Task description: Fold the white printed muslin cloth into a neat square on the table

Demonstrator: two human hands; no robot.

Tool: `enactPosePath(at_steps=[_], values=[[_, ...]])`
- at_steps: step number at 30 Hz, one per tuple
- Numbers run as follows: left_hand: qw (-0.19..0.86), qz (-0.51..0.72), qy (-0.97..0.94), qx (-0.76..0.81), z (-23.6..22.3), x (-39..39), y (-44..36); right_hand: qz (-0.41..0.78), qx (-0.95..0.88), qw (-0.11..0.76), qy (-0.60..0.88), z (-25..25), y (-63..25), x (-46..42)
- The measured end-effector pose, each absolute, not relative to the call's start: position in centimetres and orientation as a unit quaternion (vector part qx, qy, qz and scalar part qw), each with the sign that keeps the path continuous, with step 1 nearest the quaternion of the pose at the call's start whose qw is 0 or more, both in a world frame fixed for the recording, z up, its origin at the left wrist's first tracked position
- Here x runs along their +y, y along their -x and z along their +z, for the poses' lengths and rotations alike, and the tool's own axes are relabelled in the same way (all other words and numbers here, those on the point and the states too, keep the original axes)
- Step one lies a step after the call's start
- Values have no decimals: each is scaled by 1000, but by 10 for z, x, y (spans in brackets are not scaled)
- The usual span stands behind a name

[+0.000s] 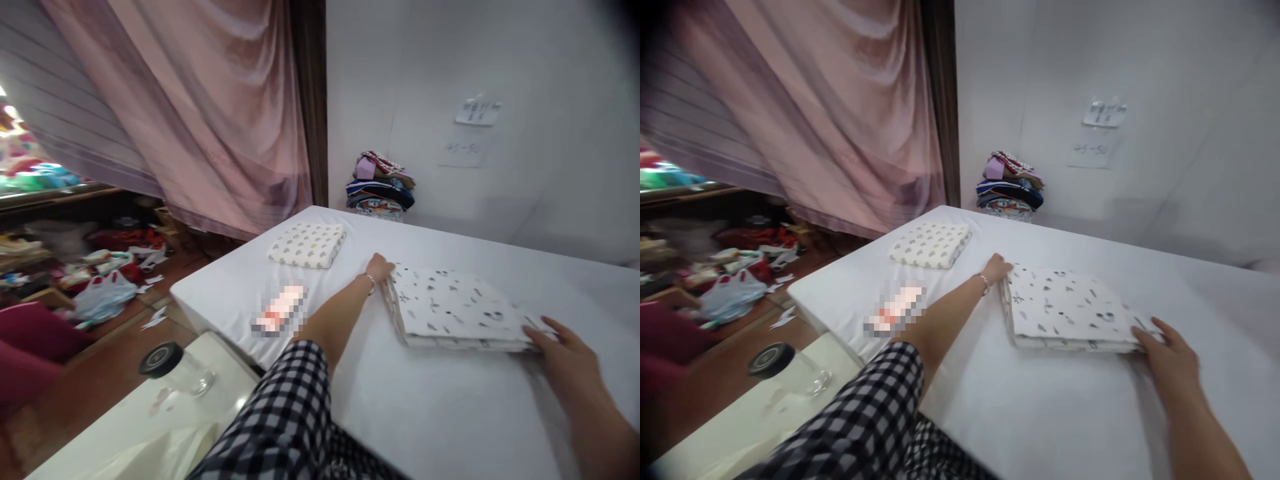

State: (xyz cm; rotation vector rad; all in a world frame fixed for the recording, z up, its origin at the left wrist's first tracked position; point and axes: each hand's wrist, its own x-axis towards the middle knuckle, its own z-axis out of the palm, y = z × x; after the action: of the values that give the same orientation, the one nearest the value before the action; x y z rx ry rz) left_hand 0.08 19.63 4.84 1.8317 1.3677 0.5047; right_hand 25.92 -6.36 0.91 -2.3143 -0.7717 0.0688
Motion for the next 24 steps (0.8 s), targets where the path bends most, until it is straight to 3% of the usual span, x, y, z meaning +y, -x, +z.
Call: enactPosePath(at_steps=[4, 9, 15, 19, 24], values=[[427, 193, -688, 554, 43, 189, 8, 61, -241, 456, 855, 19, -253, -56], [451, 216, -664, 555, 41, 187, 9, 8, -224, 556, 800, 17, -253, -55], [438, 256, -658, 557, 38, 184, 9, 2, -289, 497, 818, 0, -265, -60], [477, 275, -637, 539, 39, 174, 18, -91, -371, 423, 822, 5, -268, -68], [523, 296, -612, 513, 37, 148, 34, -168, -499, 484, 699, 28, -216, -65]])
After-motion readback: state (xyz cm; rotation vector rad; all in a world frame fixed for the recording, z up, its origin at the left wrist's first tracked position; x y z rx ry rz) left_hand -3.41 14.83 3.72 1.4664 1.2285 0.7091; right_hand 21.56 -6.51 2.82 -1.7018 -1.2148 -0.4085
